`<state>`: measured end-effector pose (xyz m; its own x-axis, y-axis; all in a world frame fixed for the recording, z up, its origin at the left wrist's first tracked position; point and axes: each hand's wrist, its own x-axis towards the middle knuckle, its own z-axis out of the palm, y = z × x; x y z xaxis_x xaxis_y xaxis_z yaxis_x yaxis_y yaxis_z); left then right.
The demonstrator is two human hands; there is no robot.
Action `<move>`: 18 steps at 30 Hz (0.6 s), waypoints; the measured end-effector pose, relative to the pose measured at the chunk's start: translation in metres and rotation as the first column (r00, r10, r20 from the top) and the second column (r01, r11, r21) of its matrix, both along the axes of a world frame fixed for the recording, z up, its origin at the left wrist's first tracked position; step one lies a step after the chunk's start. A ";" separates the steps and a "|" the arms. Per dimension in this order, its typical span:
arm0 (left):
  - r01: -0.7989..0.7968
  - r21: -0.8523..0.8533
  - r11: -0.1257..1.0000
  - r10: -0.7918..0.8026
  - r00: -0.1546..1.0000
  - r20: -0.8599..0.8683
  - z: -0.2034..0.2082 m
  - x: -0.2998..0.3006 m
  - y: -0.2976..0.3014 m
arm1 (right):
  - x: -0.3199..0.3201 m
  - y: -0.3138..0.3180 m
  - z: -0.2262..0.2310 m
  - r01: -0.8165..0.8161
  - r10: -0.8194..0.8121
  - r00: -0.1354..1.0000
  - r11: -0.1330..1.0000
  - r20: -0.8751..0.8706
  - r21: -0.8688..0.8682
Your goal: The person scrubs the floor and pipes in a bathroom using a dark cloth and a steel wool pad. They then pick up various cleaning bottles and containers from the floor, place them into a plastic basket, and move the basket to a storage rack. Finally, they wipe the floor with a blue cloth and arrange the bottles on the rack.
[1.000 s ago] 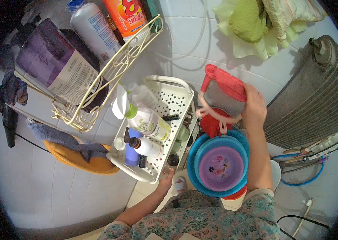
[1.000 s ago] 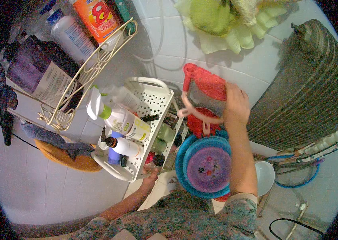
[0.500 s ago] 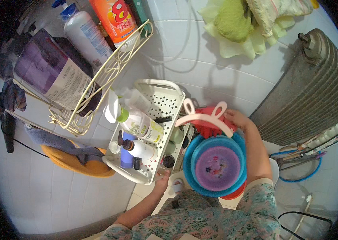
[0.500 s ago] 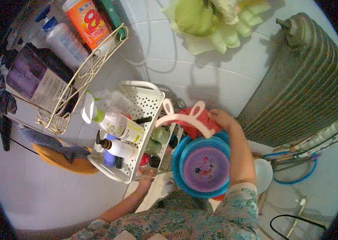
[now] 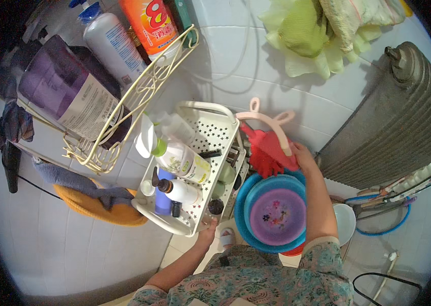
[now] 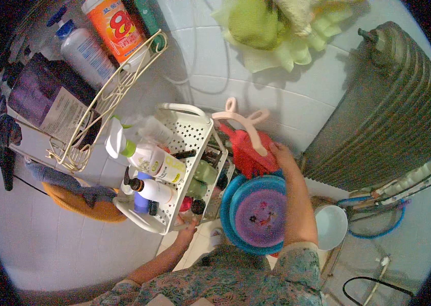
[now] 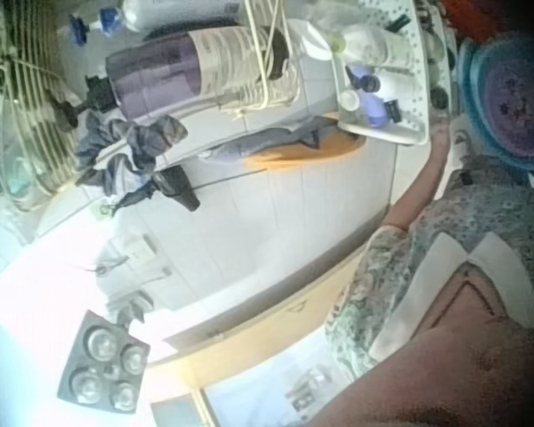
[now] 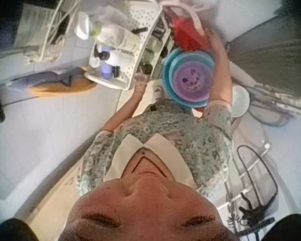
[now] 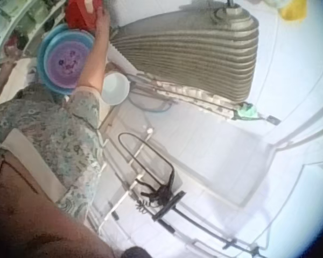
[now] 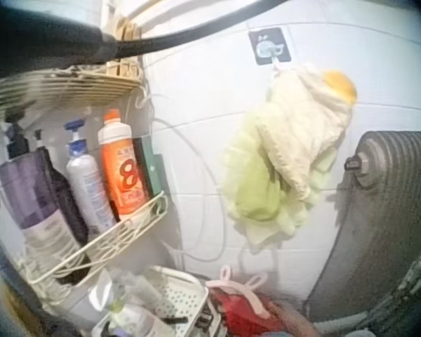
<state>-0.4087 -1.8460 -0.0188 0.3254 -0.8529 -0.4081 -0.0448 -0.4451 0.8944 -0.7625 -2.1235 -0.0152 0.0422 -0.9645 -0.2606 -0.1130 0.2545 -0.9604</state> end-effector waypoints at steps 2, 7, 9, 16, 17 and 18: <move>-0.022 0.007 1.000 0.022 0.999 -0.034 0.004 0.006 0.004 | 0.025 -0.017 -0.003 -0.035 0.025 0.993 0.996 0.118 0.081; -0.039 0.016 0.999 0.040 0.991 -0.128 0.019 -0.008 -0.006 | 0.070 -0.103 -0.065 -0.031 0.021 0.997 0.991 0.078 0.132; -0.074 -0.005 0.997 0.073 0.988 -0.134 0.022 -0.020 -0.011 | 0.085 -0.136 -0.077 0.054 -0.050 0.998 0.993 -0.044 0.104; -0.018 0.043 0.999 0.018 1.000 -0.005 0.005 -0.002 -0.003 | 0.124 -0.070 -0.009 0.492 -0.513 0.857 0.843 -0.052 -0.217; -0.026 0.075 0.997 0.023 0.999 0.036 0.006 -0.001 -0.001 | 0.135 -0.039 0.011 0.585 -0.597 0.801 0.762 0.048 -0.278; -0.044 0.104 0.994 0.036 0.996 0.081 0.006 0.003 0.001 | 0.152 -0.007 0.036 0.668 -0.657 0.737 0.670 0.159 -0.324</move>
